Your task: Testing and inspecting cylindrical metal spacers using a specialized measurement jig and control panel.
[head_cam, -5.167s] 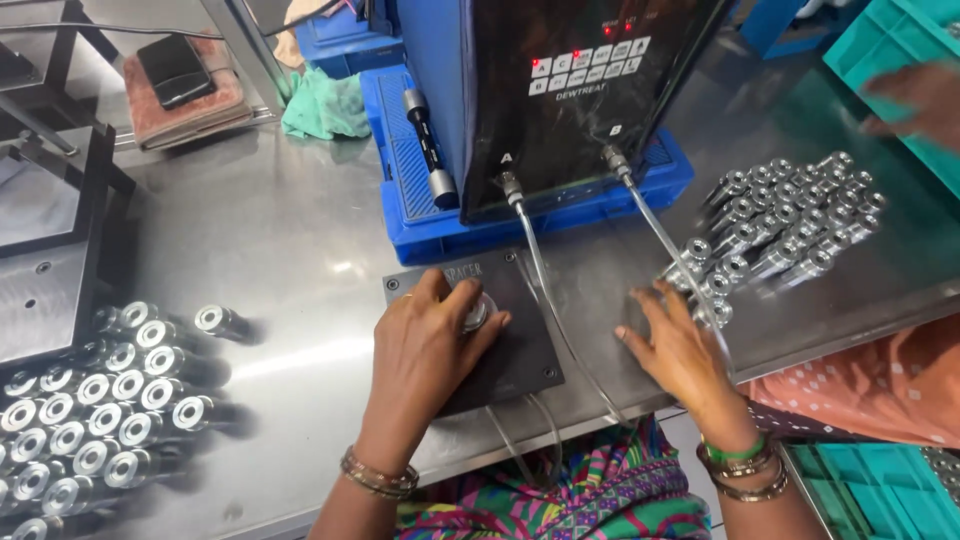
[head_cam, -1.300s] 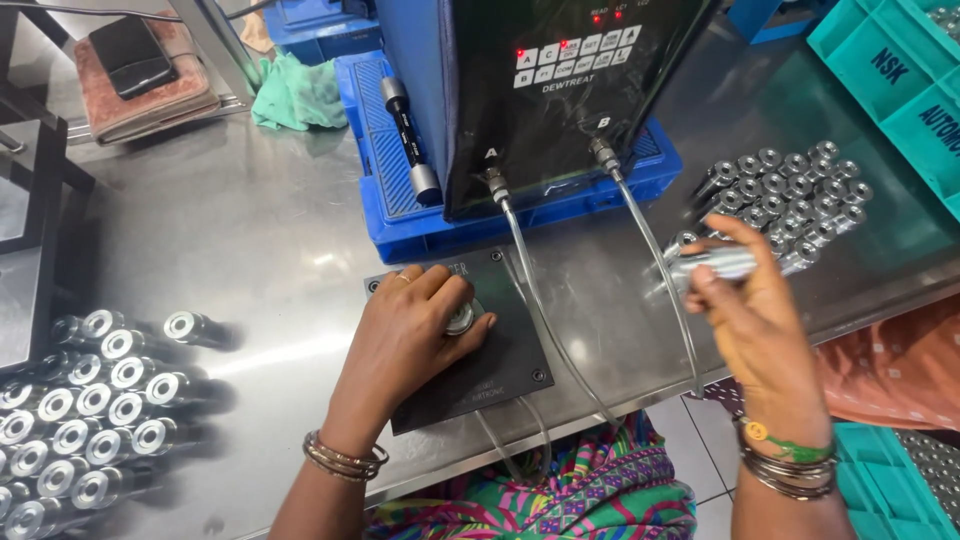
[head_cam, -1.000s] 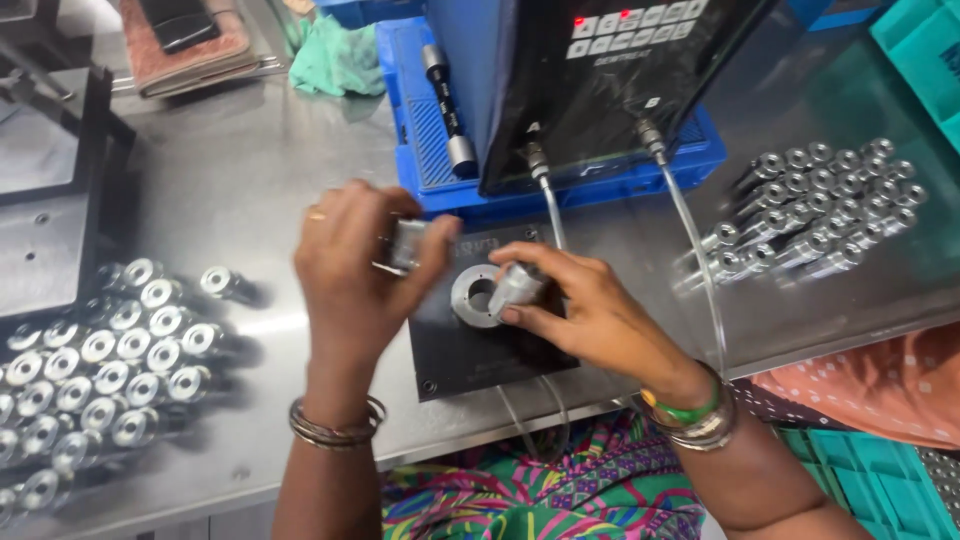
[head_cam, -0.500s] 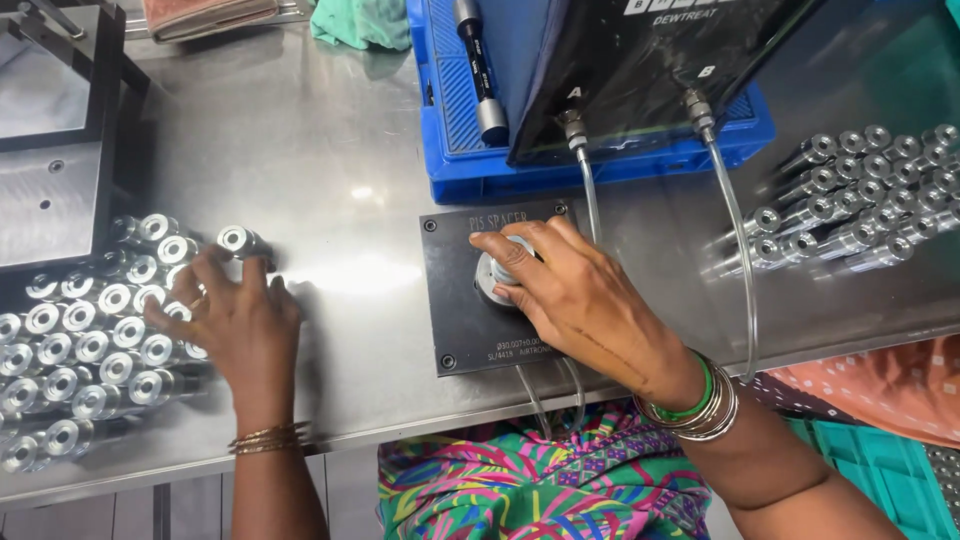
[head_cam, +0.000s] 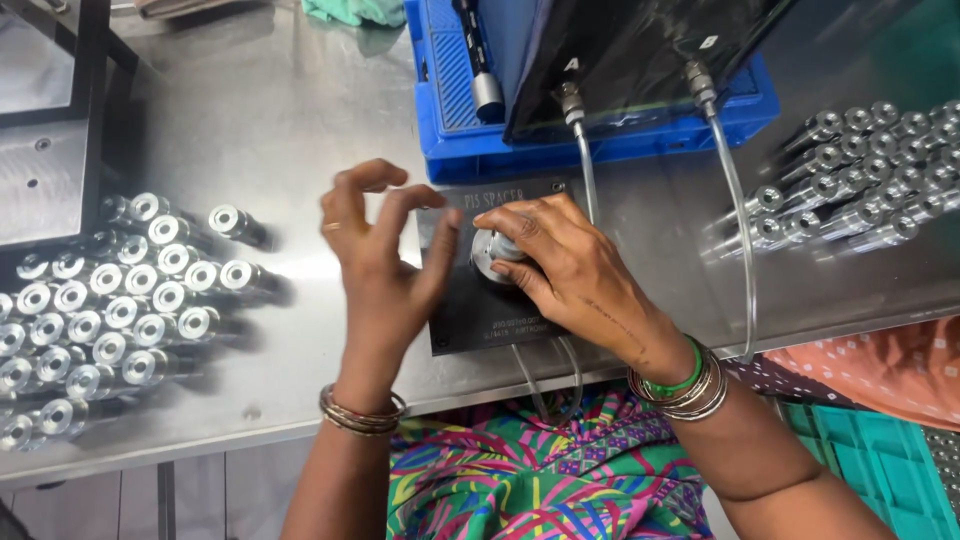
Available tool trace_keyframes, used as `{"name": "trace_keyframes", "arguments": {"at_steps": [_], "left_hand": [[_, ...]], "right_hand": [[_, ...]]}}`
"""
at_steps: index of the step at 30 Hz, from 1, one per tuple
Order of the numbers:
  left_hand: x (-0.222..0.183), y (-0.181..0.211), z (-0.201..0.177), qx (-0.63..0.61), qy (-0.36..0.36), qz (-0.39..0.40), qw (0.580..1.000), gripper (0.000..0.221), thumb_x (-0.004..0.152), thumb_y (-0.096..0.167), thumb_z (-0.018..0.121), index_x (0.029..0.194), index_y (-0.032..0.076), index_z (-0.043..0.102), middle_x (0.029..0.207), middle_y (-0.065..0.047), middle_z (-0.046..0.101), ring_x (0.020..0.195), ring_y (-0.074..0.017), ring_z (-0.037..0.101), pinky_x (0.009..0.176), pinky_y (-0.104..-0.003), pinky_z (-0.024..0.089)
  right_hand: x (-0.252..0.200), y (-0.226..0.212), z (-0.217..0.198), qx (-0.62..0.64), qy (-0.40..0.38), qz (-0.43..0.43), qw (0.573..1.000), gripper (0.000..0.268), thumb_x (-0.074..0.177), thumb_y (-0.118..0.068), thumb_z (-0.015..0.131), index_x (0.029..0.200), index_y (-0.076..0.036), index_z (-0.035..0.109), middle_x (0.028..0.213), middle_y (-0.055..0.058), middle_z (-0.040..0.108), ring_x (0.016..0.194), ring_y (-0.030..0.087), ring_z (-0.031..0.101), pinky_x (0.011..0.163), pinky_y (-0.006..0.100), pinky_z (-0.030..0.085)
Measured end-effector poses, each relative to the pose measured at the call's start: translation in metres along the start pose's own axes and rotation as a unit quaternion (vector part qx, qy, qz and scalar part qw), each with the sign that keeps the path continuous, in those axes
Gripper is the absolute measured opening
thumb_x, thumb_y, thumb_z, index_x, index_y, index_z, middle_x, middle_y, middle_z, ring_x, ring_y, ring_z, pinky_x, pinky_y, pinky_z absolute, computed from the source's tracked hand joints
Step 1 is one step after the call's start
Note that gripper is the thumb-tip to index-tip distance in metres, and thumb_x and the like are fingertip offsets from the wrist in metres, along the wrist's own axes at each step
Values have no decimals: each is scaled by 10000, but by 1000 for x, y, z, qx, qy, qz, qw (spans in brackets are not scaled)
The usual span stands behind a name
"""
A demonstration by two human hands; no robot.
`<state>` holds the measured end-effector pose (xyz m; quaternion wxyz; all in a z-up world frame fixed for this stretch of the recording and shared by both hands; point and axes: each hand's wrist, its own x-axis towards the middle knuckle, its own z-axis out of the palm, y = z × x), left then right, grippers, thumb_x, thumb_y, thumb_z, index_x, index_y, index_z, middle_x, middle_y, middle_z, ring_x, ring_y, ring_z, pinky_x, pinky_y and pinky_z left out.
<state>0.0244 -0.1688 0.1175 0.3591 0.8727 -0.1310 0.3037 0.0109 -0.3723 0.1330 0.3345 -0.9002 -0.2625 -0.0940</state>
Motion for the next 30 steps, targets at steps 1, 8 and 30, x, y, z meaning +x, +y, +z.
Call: {"name": "trace_keyframes", "arguments": {"at_steps": [1, 8, 30], "left_hand": [[-1, 4, 1, -22, -8, 6, 1000, 180, 941, 211, 808, 1050, 139, 685, 1270, -84, 528, 1237, -280, 479, 1070, -453, 346], [5, 13, 3, -132, 2, 3, 991, 143, 1017, 179, 764, 1088, 94, 673, 1183, -86, 554, 1142, -251, 522, 1014, -397, 441], [34, 26, -5, 1, -299, 225, 927, 235, 811, 59, 694, 1038, 114, 668, 1030, -90, 604, 967, -286, 591, 789, -417, 461]], "right_hand": [[1, 1, 0, -6, 0, -13, 1000, 526, 883, -103, 756, 1379, -156, 590, 1296, 68, 654, 1231, 303, 595, 1015, 419, 520], [2, -4, 2, -140, 20, -104, 985, 562, 877, -234, 776, 1371, -62, 571, 1332, 182, 605, 1243, 384, 538, 977, 493, 460], [-140, 150, -49, -215, 182, 269, 921, 499, 883, -201, 762, 1350, -118, 605, 1290, 133, 544, 821, 261, 694, 710, 420, 558]]}}
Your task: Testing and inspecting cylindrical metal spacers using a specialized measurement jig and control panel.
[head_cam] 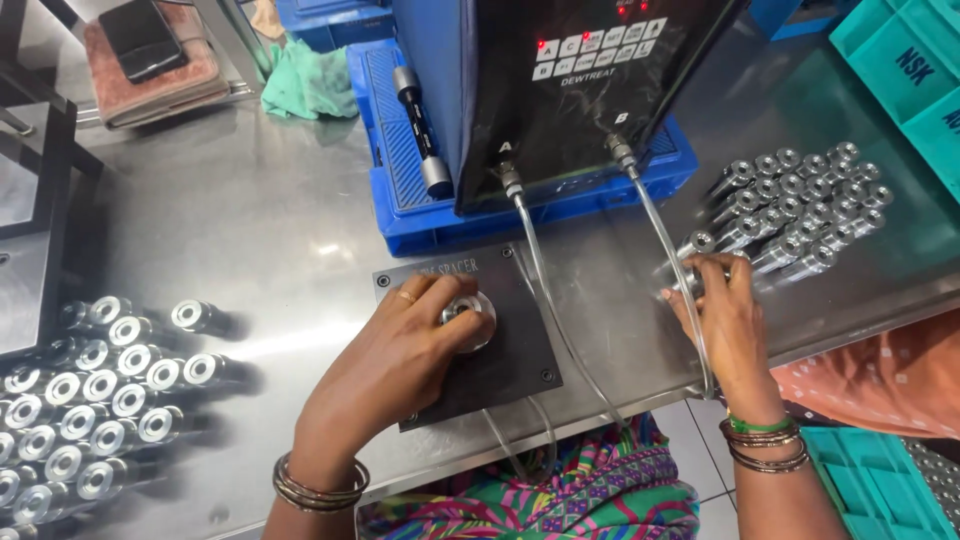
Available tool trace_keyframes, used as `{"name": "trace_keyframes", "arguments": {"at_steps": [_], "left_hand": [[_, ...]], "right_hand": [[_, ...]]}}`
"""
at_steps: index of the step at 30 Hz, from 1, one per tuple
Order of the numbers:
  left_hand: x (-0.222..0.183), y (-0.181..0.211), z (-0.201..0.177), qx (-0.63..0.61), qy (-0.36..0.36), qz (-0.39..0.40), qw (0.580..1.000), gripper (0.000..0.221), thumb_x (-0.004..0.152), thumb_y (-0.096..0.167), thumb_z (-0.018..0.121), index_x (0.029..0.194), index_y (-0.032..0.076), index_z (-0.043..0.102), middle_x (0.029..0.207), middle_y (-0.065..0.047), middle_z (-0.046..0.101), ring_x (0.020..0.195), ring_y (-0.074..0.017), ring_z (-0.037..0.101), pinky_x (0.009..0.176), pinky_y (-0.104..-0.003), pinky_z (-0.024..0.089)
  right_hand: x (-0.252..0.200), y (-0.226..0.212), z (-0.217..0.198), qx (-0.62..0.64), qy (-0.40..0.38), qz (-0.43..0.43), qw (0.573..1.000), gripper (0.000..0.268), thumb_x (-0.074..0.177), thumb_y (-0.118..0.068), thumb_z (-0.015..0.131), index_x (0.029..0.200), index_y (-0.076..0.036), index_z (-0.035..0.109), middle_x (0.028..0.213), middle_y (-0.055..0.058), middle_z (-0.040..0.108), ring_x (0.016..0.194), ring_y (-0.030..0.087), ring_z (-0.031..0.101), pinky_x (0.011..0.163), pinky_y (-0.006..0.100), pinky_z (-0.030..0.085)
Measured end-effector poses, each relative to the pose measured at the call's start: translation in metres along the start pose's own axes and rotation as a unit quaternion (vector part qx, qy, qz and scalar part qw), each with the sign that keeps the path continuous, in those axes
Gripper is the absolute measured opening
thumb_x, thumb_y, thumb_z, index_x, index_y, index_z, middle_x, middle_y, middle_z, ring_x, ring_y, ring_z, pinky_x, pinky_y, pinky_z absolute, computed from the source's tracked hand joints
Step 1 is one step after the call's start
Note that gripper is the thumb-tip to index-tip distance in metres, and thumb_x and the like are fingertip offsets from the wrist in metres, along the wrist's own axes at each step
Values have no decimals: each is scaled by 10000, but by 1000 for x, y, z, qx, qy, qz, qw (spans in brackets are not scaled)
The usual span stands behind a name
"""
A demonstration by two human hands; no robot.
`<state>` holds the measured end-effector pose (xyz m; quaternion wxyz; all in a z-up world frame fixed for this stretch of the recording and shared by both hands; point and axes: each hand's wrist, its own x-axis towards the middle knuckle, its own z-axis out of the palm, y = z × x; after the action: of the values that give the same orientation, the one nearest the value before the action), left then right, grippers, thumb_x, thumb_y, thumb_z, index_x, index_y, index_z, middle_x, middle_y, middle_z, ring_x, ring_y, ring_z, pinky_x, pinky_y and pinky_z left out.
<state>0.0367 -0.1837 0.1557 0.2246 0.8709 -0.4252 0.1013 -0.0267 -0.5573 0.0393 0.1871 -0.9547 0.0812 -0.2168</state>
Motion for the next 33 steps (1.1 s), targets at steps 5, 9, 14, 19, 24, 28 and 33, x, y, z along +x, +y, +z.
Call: {"name": "trace_keyframes", "arguments": {"at_steps": [5, 9, 14, 19, 24, 28, 33], "left_hand": [[3, -3, 14, -64, 57, 72, 994, 189, 807, 191, 702, 966, 131, 620, 1125, -53, 617, 1104, -286, 589, 962, -467, 439], [14, 4, 23, 19, -25, -128, 991, 441, 852, 482, 772, 1041, 102, 651, 1006, -86, 596, 958, -283, 568, 796, -433, 442], [11, -4, 24, 17, -65, -132, 989, 394, 928, 485, 706, 1005, 104, 639, 984, -72, 616, 943, -248, 586, 843, -394, 480], [9, -5, 15, -22, 105, 58, 993, 292, 853, 336, 694, 1054, 124, 681, 1040, -96, 636, 914, -264, 591, 762, -382, 472], [15, -6, 32, -22, 58, -74, 995, 412, 833, 440, 788, 872, 62, 628, 805, -86, 577, 769, -262, 562, 686, -414, 449], [16, 3, 3, -2, 178, -75, 981, 363, 841, 361, 839, 831, 74, 617, 776, -55, 583, 733, -252, 561, 676, -399, 439], [-10, -26, -20, -38, 363, -105, 925, 330, 919, 288, 876, 935, 79, 622, 869, -43, 601, 794, -224, 571, 744, -359, 443]], "right_hand": [[-6, 22, 21, -63, 38, -58, 996, 498, 824, -230, 844, 1232, -56, 618, 1148, 157, 609, 882, 361, 690, 708, 437, 556], [-5, 30, 9, 65, -33, 87, 994, 472, 846, -184, 828, 1262, -74, 633, 1056, 124, 701, 672, 233, 701, 644, 368, 555], [5, 25, -24, 315, 68, 100, 941, 386, 952, -36, 752, 1307, -54, 602, 1162, 50, 699, 1014, 101, 637, 869, 250, 534], [18, -37, -43, 457, 55, 70, 885, 426, 956, -29, 735, 1347, -72, 572, 1211, 52, 693, 1098, 102, 653, 989, 252, 537], [21, -109, -30, 451, -97, 27, 887, 454, 897, -97, 754, 1323, -84, 598, 1156, 52, 728, 1015, 105, 683, 893, 264, 571], [28, -167, -22, 412, -176, -55, 892, 474, 869, -138, 794, 1309, -99, 622, 1119, 51, 754, 959, 98, 706, 813, 259, 578], [36, -216, -20, 320, -263, -111, 903, 503, 844, -170, 814, 1314, -146, 639, 1036, 50, 745, 818, 153, 682, 688, 296, 545]]}}
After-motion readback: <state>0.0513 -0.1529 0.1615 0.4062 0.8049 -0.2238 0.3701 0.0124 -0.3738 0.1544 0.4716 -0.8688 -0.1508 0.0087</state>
